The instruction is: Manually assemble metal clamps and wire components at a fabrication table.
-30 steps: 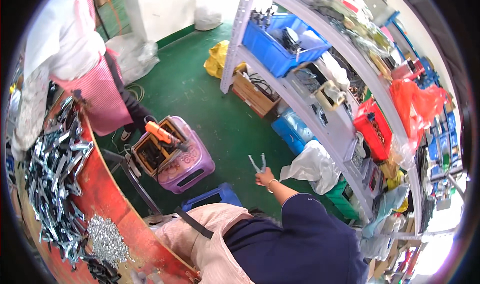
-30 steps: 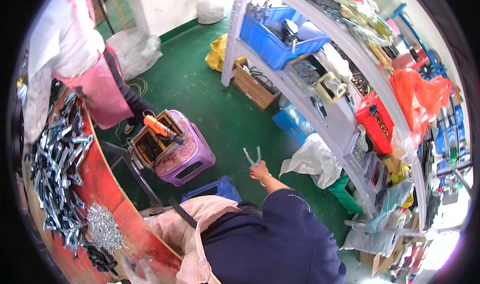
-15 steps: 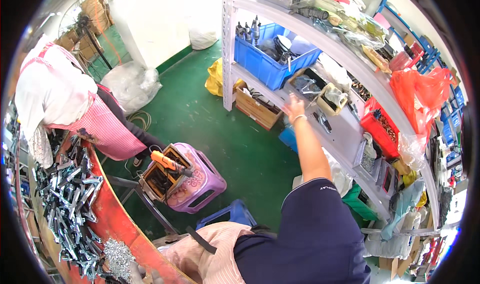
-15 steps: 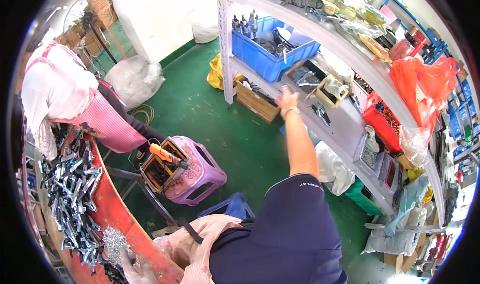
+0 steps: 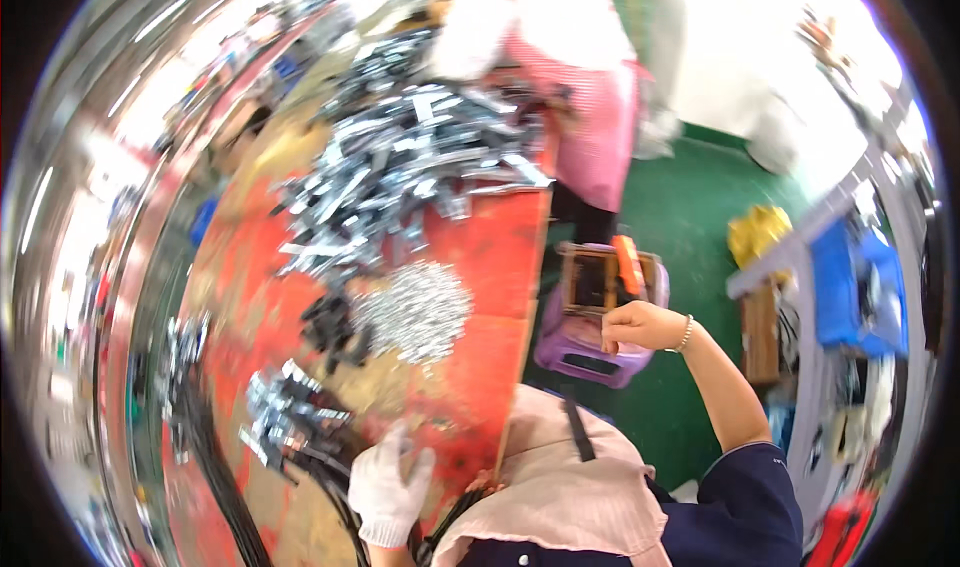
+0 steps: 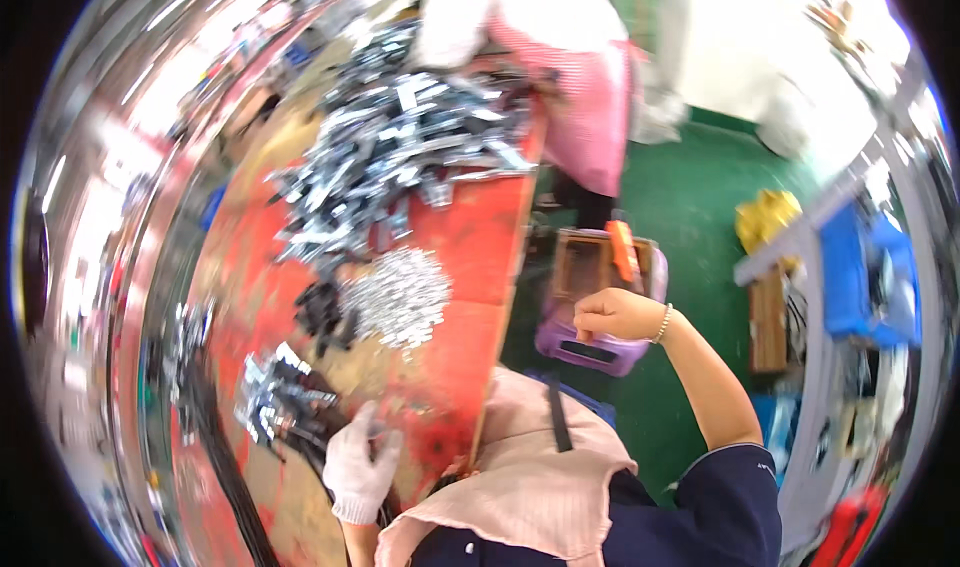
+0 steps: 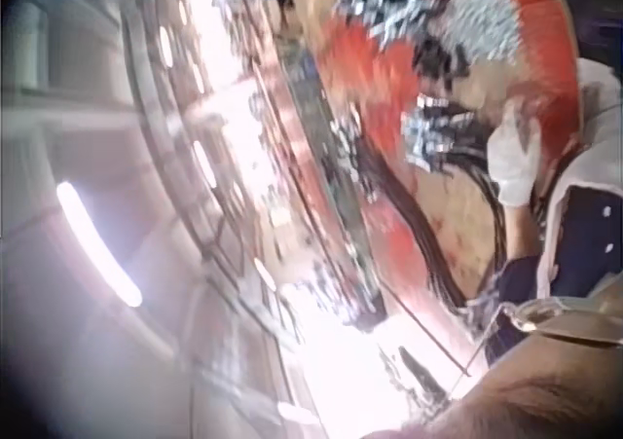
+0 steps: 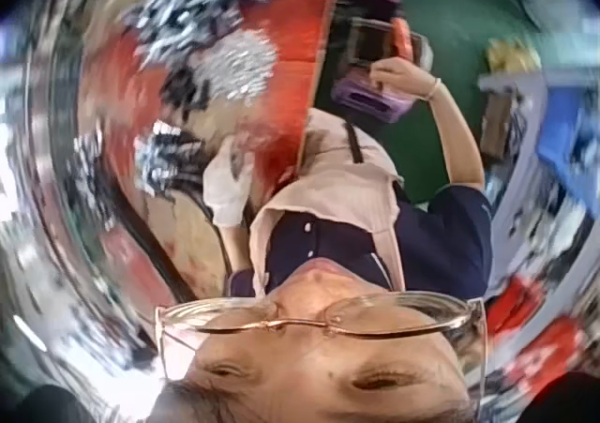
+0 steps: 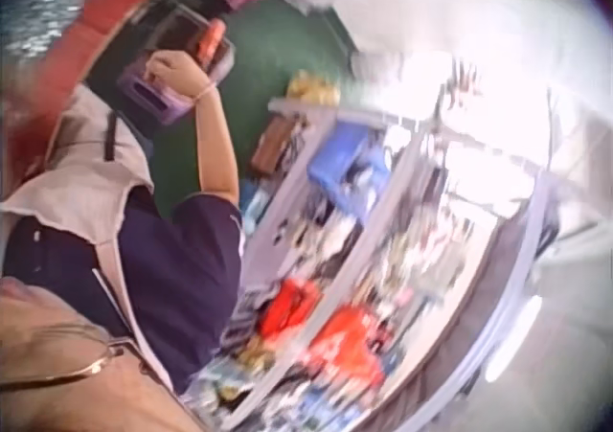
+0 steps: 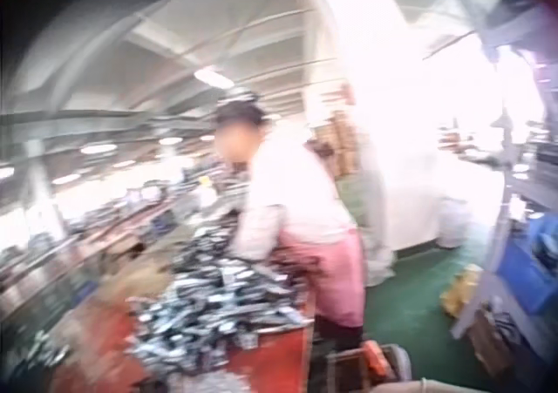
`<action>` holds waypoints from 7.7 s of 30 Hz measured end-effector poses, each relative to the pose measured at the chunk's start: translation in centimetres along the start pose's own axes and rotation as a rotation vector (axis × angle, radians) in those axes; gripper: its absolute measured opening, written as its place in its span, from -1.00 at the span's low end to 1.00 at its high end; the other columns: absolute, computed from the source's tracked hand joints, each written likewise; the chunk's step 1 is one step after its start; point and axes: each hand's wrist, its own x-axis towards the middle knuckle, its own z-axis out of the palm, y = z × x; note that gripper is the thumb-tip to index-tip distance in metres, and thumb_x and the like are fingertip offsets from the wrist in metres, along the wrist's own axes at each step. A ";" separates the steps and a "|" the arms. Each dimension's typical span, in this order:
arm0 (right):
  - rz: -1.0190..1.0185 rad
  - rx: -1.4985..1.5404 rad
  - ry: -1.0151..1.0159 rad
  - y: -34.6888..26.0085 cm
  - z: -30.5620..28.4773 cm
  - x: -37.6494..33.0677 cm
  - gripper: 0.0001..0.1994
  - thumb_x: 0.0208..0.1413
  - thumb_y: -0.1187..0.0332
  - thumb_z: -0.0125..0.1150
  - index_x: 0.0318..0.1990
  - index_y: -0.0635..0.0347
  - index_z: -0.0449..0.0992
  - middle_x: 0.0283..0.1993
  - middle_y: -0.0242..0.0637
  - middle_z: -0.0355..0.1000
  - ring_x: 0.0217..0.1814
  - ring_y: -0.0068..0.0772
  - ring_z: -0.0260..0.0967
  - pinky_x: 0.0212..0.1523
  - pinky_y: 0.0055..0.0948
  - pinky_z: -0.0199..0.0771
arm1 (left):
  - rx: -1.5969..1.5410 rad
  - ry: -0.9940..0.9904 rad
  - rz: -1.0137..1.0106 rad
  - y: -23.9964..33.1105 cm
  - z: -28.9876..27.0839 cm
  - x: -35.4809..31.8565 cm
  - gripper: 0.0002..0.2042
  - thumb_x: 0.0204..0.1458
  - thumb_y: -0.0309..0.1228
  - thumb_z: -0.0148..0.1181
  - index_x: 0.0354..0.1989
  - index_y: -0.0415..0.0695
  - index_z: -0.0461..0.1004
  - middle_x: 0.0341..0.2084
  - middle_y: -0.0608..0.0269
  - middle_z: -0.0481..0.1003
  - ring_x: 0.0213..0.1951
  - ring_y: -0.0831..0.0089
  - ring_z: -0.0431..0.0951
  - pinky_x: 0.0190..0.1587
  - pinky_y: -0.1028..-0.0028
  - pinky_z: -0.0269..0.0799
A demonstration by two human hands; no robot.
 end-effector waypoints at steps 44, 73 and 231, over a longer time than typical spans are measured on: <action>-0.177 0.981 -0.002 -4.7 14.9 9.4 -0.54 0.25 0.38 0.09 0.25 0.23 0.15 -0.09 -0.27 0.34 -0.59 -0.74 0.09 -0.52 -0.62 0.30 | -0.014 -0.302 -0.255 -0.5 2.2 -8.7 -0.86 -0.11 -0.27 0.28 -0.38 0.03 0.51 -0.57 0.34 0.51 -0.44 0.35 0.54 -0.32 0.33 0.39; 0.425 1.362 -0.219 -10.8 18.9 10.7 -0.48 0.38 -0.02 -0.27 0.28 0.16 0.18 -0.12 -0.15 0.41 -0.51 -0.60 0.23 -0.61 -0.55 0.34 | -0.199 -0.396 -0.549 -2.9 3.0 -9.4 -0.84 0.06 -0.29 0.15 -0.29 -0.09 0.41 -0.55 0.12 0.52 -0.48 0.09 0.55 -0.39 0.13 0.45; -0.707 -0.352 0.148 -13.2 21.8 17.7 -0.76 -0.26 0.53 0.49 -0.35 0.09 0.65 -0.41 -0.37 0.43 -0.44 -0.47 0.39 -0.44 -0.52 0.37 | -1.506 -0.048 -0.954 -5.9 4.4 -0.5 -0.68 0.22 -0.45 -0.06 0.12 -0.26 0.35 -0.52 0.33 0.45 -0.57 0.65 0.43 -0.54 0.59 0.38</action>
